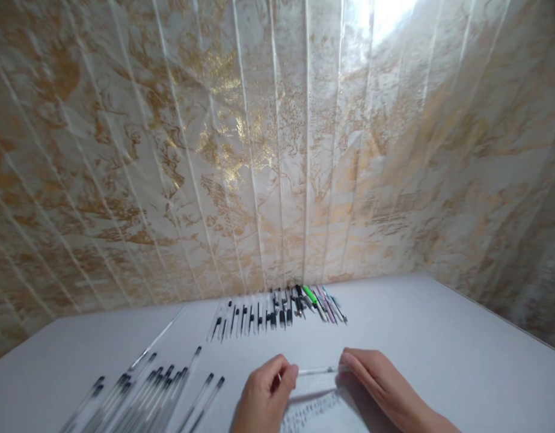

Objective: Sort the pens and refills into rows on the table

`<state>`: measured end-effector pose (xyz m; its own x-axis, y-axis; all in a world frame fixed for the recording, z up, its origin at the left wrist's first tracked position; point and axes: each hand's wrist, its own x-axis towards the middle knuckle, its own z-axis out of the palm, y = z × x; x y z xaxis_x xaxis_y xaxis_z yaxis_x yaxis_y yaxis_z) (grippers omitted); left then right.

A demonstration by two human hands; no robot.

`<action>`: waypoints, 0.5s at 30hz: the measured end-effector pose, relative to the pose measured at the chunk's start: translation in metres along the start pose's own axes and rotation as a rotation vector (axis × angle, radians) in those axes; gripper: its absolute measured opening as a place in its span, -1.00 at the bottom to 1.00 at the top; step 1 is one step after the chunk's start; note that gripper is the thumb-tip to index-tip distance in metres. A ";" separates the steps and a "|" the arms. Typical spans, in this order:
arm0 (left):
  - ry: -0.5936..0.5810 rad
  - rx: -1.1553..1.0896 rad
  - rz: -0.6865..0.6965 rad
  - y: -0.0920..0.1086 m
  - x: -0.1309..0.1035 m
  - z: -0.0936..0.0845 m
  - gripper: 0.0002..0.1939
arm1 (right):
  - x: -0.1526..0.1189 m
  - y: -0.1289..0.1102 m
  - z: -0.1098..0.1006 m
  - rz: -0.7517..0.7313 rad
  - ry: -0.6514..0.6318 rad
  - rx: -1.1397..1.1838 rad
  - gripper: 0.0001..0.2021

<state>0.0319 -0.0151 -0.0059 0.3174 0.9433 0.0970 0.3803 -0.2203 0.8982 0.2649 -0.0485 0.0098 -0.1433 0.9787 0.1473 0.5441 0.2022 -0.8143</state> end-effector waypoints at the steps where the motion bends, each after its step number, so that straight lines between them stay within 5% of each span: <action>1: 0.008 -0.009 -0.007 0.001 0.000 0.000 -0.44 | 0.000 0.001 0.001 0.005 -0.003 -0.017 -0.54; 6: -0.010 -0.080 -0.064 0.007 -0.001 -0.004 -0.48 | 0.002 -0.003 0.002 -0.012 0.036 0.074 -0.69; 11: 0.008 -0.134 -0.074 0.007 -0.002 -0.005 -0.52 | 0.001 -0.006 0.004 -0.010 -0.032 0.019 -0.56; 15: 0.008 -0.173 -0.082 0.004 -0.001 -0.006 -0.54 | 0.000 -0.008 0.005 0.011 -0.019 0.193 -0.76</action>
<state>0.0281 -0.0154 -0.0002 0.2841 0.9585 0.0235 0.2495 -0.0976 0.9635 0.2561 -0.0506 0.0135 -0.1552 0.9795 0.1287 0.3771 0.1791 -0.9087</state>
